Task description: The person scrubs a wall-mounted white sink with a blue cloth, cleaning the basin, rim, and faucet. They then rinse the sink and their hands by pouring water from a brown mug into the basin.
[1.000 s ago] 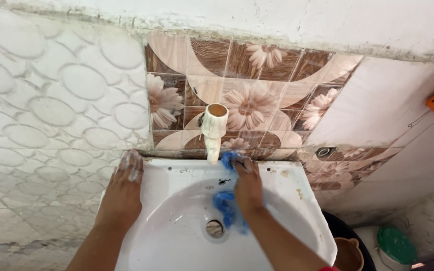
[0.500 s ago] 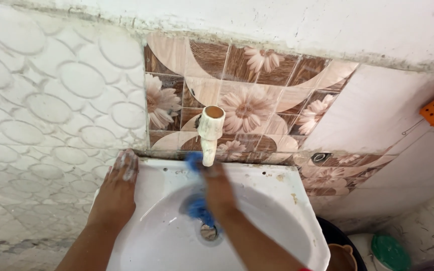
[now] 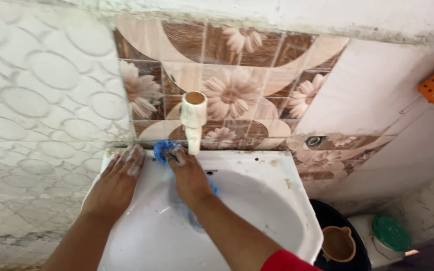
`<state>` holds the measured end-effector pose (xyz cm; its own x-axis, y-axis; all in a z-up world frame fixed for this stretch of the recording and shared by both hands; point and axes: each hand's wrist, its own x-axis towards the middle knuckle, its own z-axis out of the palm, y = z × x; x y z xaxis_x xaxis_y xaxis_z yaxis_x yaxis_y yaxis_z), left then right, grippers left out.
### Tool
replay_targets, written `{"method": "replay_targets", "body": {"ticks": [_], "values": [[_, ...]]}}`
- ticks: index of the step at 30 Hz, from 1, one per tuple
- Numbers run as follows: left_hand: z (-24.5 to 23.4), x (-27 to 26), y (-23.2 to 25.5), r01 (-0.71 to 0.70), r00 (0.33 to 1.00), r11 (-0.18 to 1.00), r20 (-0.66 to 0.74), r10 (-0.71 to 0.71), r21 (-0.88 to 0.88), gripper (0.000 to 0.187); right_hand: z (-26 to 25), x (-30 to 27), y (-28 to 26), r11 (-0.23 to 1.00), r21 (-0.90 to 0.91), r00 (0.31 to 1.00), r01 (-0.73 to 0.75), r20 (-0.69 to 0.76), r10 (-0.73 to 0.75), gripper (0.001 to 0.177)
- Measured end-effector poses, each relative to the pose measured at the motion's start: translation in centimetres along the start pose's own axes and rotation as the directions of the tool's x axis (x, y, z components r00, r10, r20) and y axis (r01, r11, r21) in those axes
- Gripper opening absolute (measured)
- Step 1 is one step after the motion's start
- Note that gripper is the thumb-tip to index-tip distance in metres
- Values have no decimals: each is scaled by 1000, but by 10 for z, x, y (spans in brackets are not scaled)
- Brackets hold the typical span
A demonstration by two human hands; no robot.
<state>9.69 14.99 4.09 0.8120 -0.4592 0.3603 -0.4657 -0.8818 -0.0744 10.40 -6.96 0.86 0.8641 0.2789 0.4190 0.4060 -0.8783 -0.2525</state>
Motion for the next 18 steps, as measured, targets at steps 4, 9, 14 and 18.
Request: {"method": "replay_targets", "body": {"ticks": [4,9,14,18], "values": [[-3,20,34,-157,988,987,-14,157,-18,60,-28,-30,94,985,-151,995,-78,-67,69,68],[-23,57,112,33,968,994,249,-6,-105,82,-78,-69,168,933,-63,935,-353,-46,351,54],[-33,78,126,88,942,994,319,-102,56,71,-27,-45,106,946,-173,962,-274,-75,264,52],[-16,79,127,70,967,989,234,-99,128,58,-63,-48,98,941,161,950,-297,-50,308,45]]}}
